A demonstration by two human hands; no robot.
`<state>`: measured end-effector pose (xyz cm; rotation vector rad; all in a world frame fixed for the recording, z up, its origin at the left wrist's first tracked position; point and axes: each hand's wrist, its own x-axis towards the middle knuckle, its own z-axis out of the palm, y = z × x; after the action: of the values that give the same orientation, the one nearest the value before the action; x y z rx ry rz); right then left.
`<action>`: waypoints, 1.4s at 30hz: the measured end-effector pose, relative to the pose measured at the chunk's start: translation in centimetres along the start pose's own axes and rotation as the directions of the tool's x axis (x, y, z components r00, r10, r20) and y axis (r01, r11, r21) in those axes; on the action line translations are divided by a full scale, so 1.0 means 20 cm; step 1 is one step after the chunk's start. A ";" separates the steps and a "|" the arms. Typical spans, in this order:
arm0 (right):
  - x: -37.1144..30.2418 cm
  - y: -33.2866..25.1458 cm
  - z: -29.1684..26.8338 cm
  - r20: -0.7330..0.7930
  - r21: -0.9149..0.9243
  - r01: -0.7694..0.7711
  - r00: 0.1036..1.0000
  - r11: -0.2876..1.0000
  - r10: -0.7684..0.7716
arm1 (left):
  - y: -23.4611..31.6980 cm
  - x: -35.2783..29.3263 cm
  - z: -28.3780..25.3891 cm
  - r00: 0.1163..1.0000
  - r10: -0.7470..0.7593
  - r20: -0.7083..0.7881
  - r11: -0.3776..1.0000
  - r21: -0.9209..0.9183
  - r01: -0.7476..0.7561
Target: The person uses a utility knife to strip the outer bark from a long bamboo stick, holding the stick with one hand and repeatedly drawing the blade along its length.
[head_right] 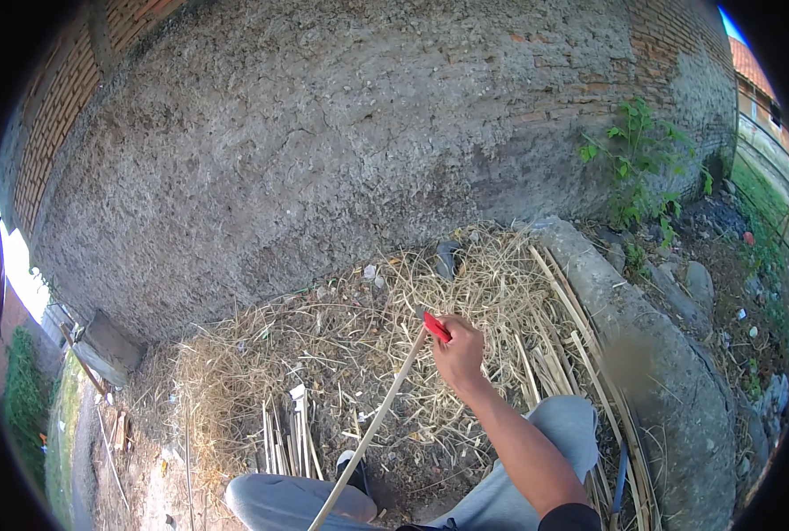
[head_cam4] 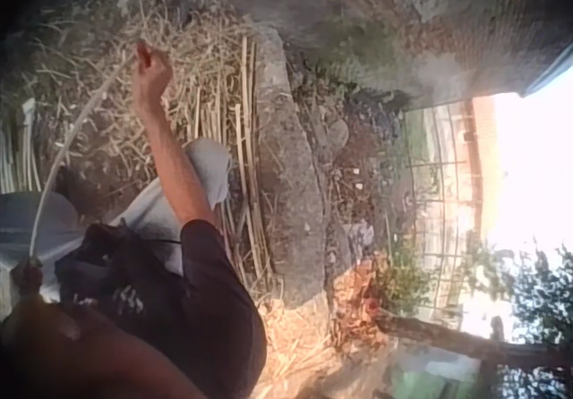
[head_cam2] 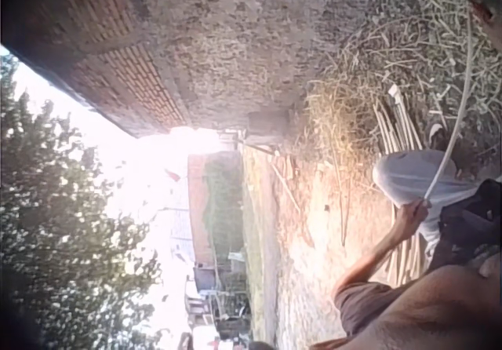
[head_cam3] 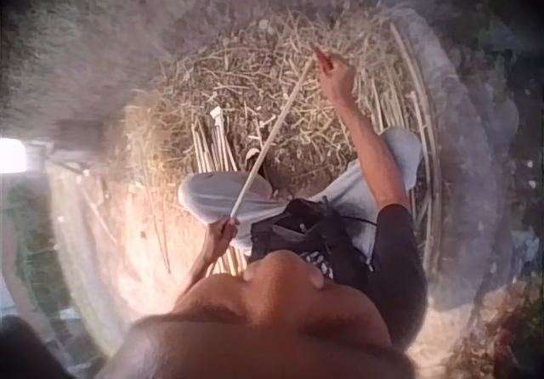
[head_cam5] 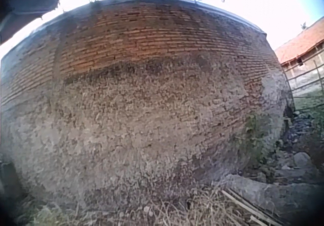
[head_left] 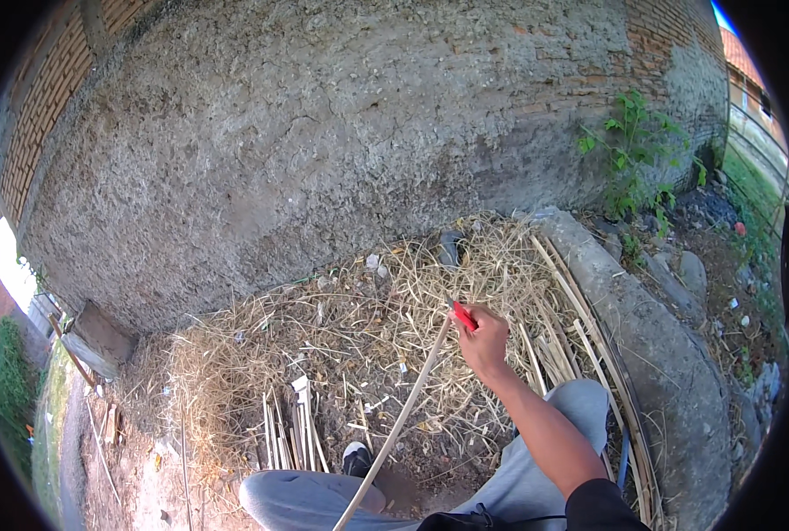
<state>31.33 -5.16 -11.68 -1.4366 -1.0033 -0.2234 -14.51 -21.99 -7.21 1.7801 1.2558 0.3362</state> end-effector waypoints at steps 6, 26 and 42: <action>0.01 -0.01 -0.02 0.229 0.023 -0.433 0.879 0.901 0.417 | 0.03 -0.04 -0.03 0.989 -0.081 0.123 0.967 -0.232 0.108; -0.06 -0.19 -0.08 0.443 -0.068 -0.313 0.841 0.947 0.310 | 0.29 0.76 -0.11 0.958 -0.227 0.174 0.741 -0.608 0.286; -0.24 -0.27 -0.01 0.677 0.077 -0.355 0.705 0.932 0.212 | 0.34 1.28 0.12 0.922 -0.123 0.367 0.596 -0.716 0.364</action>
<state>24.89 -8.39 -11.07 -1.4822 -1.2989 0.6601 2.68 -1.77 -9.99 0.8400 0.9145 0.3731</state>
